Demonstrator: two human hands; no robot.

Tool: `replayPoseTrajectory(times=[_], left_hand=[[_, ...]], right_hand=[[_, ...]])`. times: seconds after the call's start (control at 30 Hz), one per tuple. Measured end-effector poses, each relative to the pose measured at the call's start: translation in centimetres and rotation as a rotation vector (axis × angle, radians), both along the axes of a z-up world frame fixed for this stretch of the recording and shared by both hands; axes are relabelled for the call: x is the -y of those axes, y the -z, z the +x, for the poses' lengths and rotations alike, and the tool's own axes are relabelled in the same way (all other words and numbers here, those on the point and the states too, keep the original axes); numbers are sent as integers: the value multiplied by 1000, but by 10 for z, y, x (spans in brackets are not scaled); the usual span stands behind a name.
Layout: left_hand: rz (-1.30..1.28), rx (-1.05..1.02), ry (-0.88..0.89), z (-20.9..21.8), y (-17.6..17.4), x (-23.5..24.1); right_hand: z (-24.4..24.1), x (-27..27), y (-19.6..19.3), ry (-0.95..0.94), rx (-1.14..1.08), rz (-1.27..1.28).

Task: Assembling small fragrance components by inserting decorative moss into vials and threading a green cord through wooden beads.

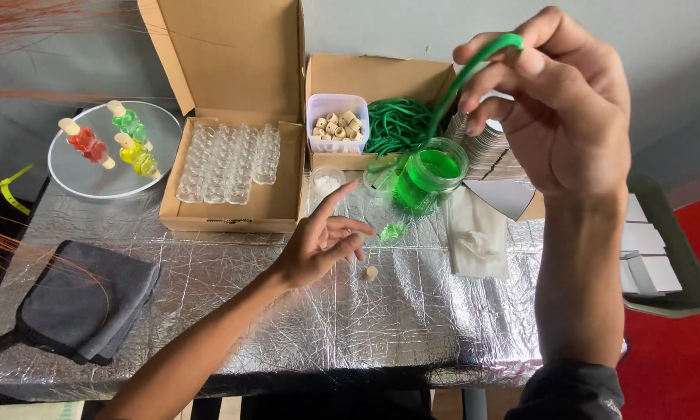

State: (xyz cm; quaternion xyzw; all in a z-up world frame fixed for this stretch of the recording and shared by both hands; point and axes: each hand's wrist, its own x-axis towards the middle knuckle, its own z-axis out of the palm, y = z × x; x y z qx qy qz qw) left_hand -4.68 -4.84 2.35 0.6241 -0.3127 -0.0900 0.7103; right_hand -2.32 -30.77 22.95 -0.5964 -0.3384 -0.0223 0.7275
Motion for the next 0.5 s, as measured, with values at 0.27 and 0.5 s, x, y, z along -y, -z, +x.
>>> replayPoseTrajectory(times=[0.27, 0.5], left_hand=[[-171, -29, 403, -11, -2, 0], [-73, 368, 217, -11, 16, 6]], right_hand=[[-22, 14, 6, -467, -203, 389], [-59, 12, 5, -361, -234, 121]])
